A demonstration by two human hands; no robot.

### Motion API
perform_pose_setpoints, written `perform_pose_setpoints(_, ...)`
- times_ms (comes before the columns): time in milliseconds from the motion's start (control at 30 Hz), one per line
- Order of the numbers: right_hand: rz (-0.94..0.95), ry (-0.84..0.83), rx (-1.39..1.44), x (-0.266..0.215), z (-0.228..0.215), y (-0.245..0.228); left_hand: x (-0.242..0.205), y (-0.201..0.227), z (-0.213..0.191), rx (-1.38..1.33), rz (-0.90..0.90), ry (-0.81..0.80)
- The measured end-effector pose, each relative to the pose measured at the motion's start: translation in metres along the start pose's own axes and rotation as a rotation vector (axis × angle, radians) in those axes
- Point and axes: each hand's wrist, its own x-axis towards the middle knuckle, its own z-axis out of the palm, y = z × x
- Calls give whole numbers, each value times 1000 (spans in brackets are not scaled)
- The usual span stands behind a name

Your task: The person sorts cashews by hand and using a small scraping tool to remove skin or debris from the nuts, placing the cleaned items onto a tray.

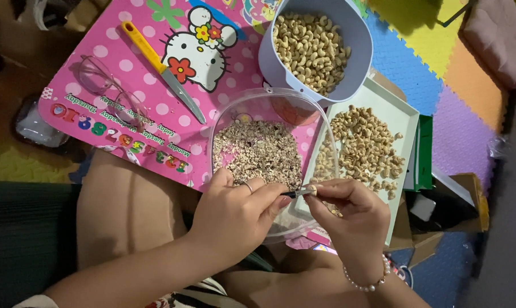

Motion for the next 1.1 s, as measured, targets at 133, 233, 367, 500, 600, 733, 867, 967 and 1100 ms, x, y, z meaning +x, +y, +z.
perform_pose_setpoints(133, -43, 11, -42, 1, 1, 0, 2, 0, 0, 44, 10, 5)
perform_pose_setpoints(233, -74, 17, -85, 1, 2, -2, 4, -4, 4, 84, -7, 21)
perform_pose_setpoints(367, -117, -60, -24, 1, 2, -7, 8, -9, 3, 109, -23, 63)
perform_pose_setpoints(500, -37, -2, -63, 3, 3, -3, 3, 3, -8, 20, -11, 21)
perform_pose_setpoints(600, 23, -16, 42, 1, 3, -1, -1, 2, -2, 51, -12, 15)
perform_pose_setpoints(733, 83, -26, 28, 2, 1, -8, 4, -6, -1, 98, 25, 71)
perform_pose_setpoints(867, 10, -317, 42, 12, -5, -11, 9, -25, -4, 302, -42, 4)
perform_pose_setpoints(967, 48, -494, -157, 37, -9, 4, 7, -33, -7, 429, 6, 30)
perform_pose_setpoints(1100, 329, -453, -456, 100, -19, -36, -2, -43, -2, 557, 52, -9)
